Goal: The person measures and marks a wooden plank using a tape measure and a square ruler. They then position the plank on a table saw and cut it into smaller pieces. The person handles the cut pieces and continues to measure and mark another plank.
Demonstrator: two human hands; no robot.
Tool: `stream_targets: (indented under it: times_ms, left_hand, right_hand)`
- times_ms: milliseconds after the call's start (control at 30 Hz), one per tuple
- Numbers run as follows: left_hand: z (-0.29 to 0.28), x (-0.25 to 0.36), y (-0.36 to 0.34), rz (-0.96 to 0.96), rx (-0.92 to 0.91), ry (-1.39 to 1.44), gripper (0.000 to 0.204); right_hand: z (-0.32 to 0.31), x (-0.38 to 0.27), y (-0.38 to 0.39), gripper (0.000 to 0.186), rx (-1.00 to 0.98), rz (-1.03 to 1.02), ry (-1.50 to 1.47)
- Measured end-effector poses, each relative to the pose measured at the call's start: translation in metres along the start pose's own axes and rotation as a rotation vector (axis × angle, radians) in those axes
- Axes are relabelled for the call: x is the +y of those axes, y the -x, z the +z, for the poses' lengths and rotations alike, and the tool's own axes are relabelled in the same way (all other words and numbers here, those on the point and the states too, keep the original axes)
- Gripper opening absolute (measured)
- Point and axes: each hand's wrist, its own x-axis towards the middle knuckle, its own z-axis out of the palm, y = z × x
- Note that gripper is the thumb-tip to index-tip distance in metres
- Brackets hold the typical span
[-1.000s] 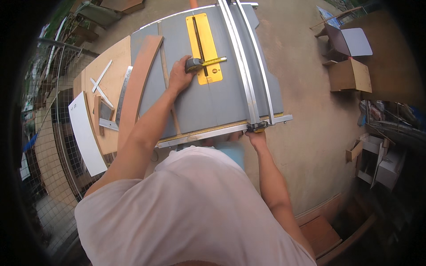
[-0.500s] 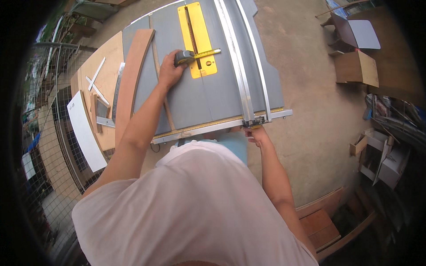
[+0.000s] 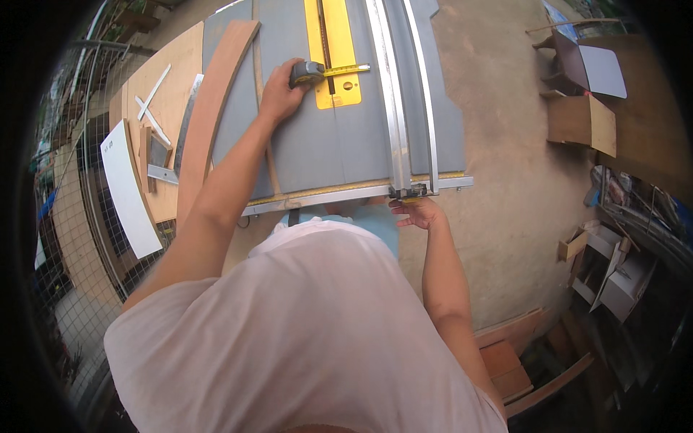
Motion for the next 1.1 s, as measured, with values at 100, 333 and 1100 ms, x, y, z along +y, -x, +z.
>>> stream_targets:
  times_ms: [100,333,1100]
  left_hand:
    - [-0.002,0.003,-0.003,-0.011,-0.003,-0.017,0.055]
    - [-0.003,0.003,-0.001,0.024,0.011,0.029,0.056]
    - [-0.007,0.0,0.002,0.085,0.043,-0.042,0.07]
  right_hand:
    - [-0.004,0.016,-0.01,0.042,0.065,0.003,-0.006]
    - [0.062,0.029,-0.015,0.041,1.123,-0.253,0.975]
    - [0.046,0.024,-0.015,0.036,0.991,-0.255,1.075]
